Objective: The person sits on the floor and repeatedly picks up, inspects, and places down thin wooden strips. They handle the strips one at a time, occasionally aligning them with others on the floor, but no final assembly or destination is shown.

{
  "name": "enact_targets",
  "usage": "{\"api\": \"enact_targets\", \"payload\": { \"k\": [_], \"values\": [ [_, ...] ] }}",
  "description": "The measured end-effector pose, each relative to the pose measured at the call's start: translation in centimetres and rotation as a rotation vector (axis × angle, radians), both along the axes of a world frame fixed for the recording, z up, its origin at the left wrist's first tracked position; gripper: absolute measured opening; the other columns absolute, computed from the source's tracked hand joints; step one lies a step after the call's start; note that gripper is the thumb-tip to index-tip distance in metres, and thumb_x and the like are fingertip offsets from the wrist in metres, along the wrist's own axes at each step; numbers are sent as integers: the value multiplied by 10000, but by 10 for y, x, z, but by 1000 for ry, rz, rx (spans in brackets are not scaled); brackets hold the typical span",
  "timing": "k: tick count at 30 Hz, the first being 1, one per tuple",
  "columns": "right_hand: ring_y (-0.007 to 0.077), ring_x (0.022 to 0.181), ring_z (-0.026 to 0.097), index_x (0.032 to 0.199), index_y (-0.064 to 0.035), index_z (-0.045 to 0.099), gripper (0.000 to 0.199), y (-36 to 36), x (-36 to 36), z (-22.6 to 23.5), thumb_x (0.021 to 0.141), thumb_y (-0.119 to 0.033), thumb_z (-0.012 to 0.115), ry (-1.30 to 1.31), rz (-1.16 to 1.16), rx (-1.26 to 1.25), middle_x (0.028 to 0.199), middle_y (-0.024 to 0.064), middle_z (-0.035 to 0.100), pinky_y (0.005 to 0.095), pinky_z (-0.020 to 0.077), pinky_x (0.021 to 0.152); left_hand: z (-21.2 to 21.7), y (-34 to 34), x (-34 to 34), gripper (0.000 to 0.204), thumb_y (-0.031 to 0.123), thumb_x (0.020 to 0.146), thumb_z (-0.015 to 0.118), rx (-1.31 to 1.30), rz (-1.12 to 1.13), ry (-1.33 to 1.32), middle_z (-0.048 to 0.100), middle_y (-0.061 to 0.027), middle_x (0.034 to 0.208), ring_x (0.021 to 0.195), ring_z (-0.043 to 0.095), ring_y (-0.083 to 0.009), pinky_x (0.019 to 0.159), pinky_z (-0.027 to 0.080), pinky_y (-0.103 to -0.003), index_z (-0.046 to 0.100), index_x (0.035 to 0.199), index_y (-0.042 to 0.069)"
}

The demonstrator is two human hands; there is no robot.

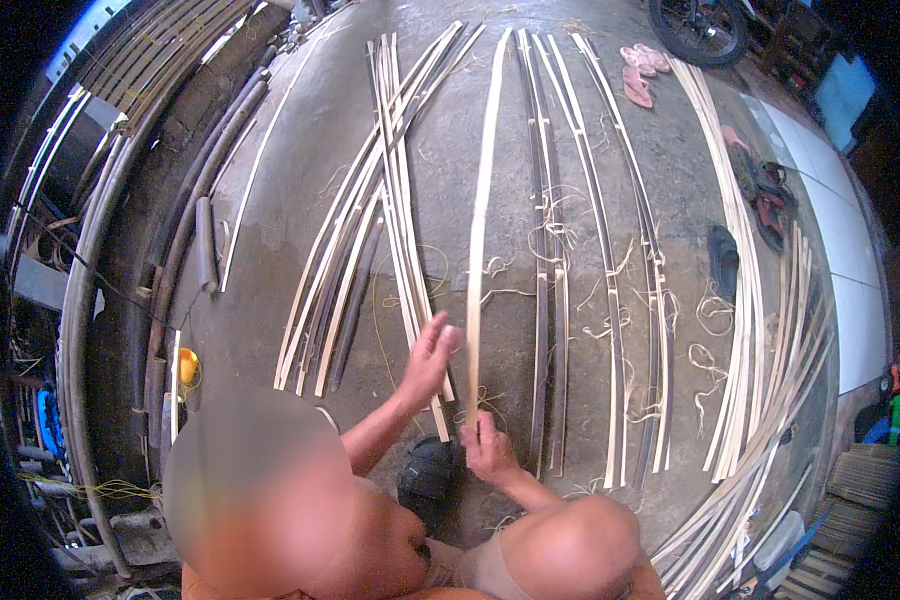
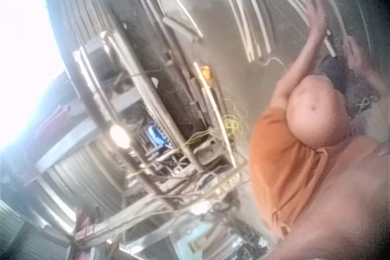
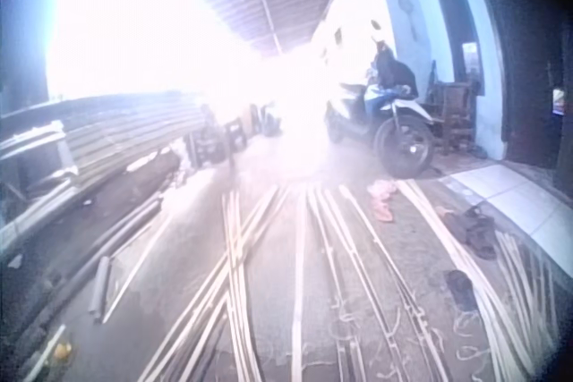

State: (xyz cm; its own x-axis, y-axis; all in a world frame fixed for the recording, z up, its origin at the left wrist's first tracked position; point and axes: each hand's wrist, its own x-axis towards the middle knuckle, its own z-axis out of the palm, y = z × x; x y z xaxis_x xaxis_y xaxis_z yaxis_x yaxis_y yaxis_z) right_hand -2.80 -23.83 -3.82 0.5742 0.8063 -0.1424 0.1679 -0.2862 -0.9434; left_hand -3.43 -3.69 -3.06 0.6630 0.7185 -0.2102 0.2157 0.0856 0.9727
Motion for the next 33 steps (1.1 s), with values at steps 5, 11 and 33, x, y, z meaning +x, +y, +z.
{"api": "enact_targets", "payload": {
  "k": [5, 11, 33],
  "values": [
    [397, 773, 680, 1336, -21, 403, 407, 33, 3, 6, 1031, -267, 511, 27, 214, 92, 848, 213, 664, 479, 515, 677, 29, -3, -3, 494, 249, 1048, 510, -107, 65, -9, 615, -76, 995, 868, 613, -119, 751, 541, -286, 390, 1483, 48],
    [170, 744, 630, 1325, -100, 516, 354, 8, 26, 11, 1027, -289, 548, 222, 123, 28, 836, 116, 652, 358, 516, 670, -1, 194, -74, 431, 261, 1034, 494, 507, 131, 554, 645, -244, 1240, 1114, 656, -332, 927, 501, -386, 524, 1399, 33],
    [316, 855, 687, 1087, -45, 619, 201, -191, 93, -12, 1011, -186, 498, 190, -432, -367, 931, 165, 703, 418, 522, 771, -44, 6, 31, 422, 202, 1008, 606, 315, -549, 195, 659, -94, 1045, 956, 635, -163, 819, 522, -294, 525, 1375, 10]
  ]
}}
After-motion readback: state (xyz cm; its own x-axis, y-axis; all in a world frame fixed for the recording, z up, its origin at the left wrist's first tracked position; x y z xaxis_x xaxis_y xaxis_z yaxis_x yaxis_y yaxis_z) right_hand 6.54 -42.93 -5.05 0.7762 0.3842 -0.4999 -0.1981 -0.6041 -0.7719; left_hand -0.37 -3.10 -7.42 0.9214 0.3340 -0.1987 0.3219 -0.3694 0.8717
